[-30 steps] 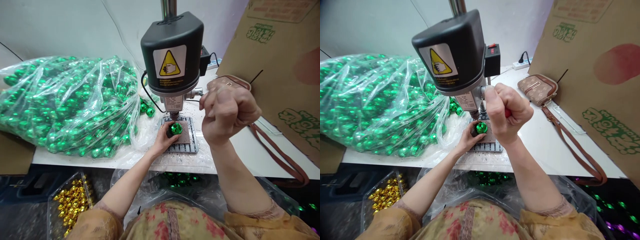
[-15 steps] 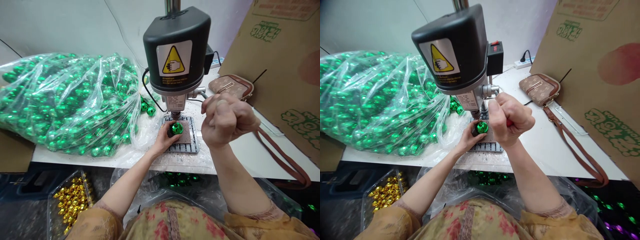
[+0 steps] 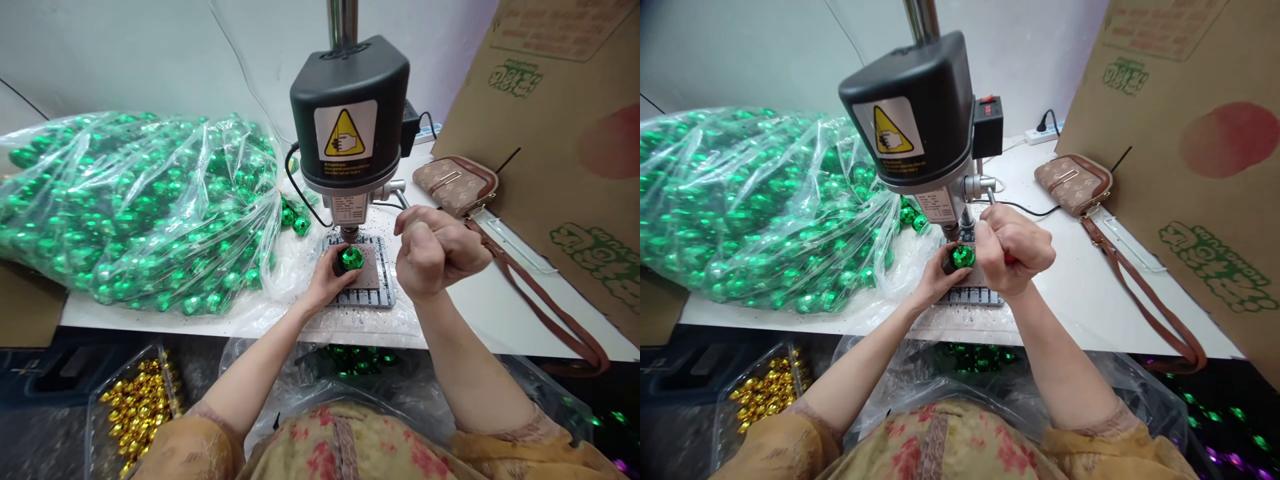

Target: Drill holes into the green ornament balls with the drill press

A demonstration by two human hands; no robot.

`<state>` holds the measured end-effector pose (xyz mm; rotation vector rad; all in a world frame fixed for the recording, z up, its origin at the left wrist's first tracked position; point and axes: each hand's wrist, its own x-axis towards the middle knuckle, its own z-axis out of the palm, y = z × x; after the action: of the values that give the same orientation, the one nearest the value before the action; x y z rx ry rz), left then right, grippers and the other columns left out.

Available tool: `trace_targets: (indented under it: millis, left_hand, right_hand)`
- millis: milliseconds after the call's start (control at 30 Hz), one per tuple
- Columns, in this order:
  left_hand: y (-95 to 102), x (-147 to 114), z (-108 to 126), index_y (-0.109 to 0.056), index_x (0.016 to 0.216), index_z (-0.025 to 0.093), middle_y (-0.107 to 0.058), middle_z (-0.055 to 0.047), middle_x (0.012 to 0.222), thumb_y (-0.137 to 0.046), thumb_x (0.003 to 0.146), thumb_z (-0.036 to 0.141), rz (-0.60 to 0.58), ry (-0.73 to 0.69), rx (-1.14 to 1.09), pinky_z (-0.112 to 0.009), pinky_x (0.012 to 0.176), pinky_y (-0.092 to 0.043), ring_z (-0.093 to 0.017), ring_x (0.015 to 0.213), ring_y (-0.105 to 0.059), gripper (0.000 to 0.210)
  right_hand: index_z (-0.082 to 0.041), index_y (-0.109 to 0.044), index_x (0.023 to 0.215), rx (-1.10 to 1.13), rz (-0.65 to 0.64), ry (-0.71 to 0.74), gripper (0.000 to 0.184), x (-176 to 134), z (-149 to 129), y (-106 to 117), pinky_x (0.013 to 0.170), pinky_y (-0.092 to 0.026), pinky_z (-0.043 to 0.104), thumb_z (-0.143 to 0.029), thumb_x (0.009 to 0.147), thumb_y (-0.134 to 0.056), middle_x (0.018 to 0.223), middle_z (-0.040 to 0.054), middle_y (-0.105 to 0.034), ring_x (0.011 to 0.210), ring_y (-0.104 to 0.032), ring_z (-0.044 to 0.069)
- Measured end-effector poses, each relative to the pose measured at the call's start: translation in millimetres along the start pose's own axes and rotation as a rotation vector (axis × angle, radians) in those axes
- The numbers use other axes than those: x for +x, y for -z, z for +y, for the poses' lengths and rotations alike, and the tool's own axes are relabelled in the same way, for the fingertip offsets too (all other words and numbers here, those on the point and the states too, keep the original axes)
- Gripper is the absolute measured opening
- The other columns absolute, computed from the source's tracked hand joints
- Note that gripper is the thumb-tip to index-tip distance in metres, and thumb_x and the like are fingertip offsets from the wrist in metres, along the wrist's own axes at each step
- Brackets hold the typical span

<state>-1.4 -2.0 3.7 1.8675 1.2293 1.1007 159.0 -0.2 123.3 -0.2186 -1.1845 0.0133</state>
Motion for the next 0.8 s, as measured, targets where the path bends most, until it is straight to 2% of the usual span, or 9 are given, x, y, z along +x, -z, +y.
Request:
trace_targets:
  millis: [133, 200, 267, 367, 500, 633, 733, 800]
  left_hand:
    - [-0.5, 1, -1, -0.059, 0.13, 0.022, -0.069, -0.01, 0.125, -0.081, 0.08, 0.037, 0.003, 0.012, -0.019, -0.049, 0.107, -0.049, -0.031, 0.121, -0.063, 0.057]
    - [-0.8, 1, -1, -0.059, 0.13, 0.022, -0.068, -0.01, 0.125, -0.082, 0.08, 0.037, -0.004, 0.016, -0.027, -0.049, 0.106, -0.049, -0.031, 0.121, -0.063, 0.057]
    - [-1.7, 0, 0, -0.059, 0.129, 0.021, -0.068, -0.01, 0.125, -0.082, 0.08, 0.037, -0.001, 0.027, -0.038, -0.048, 0.105, -0.05, -0.03, 0.119, -0.063, 0.056]
    - [-4.1, -1, 3, -0.057, 0.126, 0.021, -0.068, -0.009, 0.119, -0.082, 0.079, 0.038, 0.054, 0.06, -0.094, -0.044, 0.1, -0.053, -0.026, 0.111, -0.066, 0.055]
    - [-3.7, -6, 5, -0.058, 0.119, 0.02, -0.069, -0.007, 0.112, -0.082, 0.079, 0.04, 0.117, 0.066, -0.153, -0.039, 0.095, -0.054, -0.024, 0.105, -0.066, 0.051]
    - [6.9, -18, 9, -0.061, 0.125, 0.022, -0.068, -0.008, 0.121, -0.08, 0.083, 0.042, 0.143, 0.042, -0.142, -0.04, 0.103, -0.052, -0.025, 0.114, -0.065, 0.051]
    - [16.4, -40, 17, -0.065, 0.125, 0.025, -0.066, -0.009, 0.126, -0.078, 0.086, 0.04, 0.102, -0.043, -0.135, -0.041, 0.107, -0.05, -0.025, 0.122, -0.063, 0.044]
    - [19.0, -62, 24, -0.069, 0.122, 0.027, -0.064, -0.01, 0.13, -0.076, 0.088, 0.037, 0.01, -0.152, -0.122, -0.04, 0.106, -0.052, -0.025, 0.124, -0.063, 0.036]
  right_hand:
    - [-0.018, -0.021, 0.051, -0.023, 0.075, -0.132, 0.055, 14, -5, -7, 0.042, -0.03, 0.028, -0.025, 0.087, -0.062, 0.045, -0.0065, -0.023, 0.038, -0.025, 0.005]
    - [-0.019, -0.028, 0.051, -0.025, 0.11, -0.222, 0.053, 31, -8, -15, 0.04, -0.026, 0.028, -0.026, 0.088, -0.065, 0.044, -0.0069, -0.027, 0.038, -0.028, 0.006]
    - [-0.022, -0.035, 0.052, -0.007, 0.09, -0.329, 0.049, 50, -10, -23, 0.04, -0.028, 0.029, -0.029, 0.087, -0.069, 0.044, -0.0076, -0.033, 0.039, -0.031, 0.007]
    - [-0.024, -0.035, 0.053, 0.054, 0.104, -0.429, 0.05, 69, -8, -30, 0.037, -0.026, 0.029, -0.033, 0.083, -0.074, 0.043, -0.0082, -0.033, 0.037, -0.028, 0.007]
    - [-0.024, -0.031, 0.056, -0.033, 0.065, -0.39, 0.052, 69, -2, -29, 0.035, -0.025, 0.028, -0.043, 0.087, -0.068, 0.045, -0.008, -0.031, 0.037, -0.028, 0.007]
    - [-0.023, -0.028, 0.059, -0.108, 0.044, -0.346, 0.052, 64, 2, -28, 0.036, -0.026, 0.028, -0.045, 0.091, -0.063, 0.045, -0.0077, -0.031, 0.037, -0.029, 0.007]
    - [-0.023, -0.03, 0.058, -0.019, 0.102, -0.346, 0.052, 65, 2, -29, 0.036, -0.022, 0.027, -0.041, 0.087, -0.069, 0.044, -0.0086, -0.032, 0.036, -0.028, 0.005]
    - [-0.022, -0.032, 0.058, 0.03, 0.117, -0.348, 0.051, 65, 1, -30, 0.036, -0.021, 0.025, -0.038, 0.086, -0.071, 0.043, -0.0098, -0.031, 0.035, -0.029, 0.004]
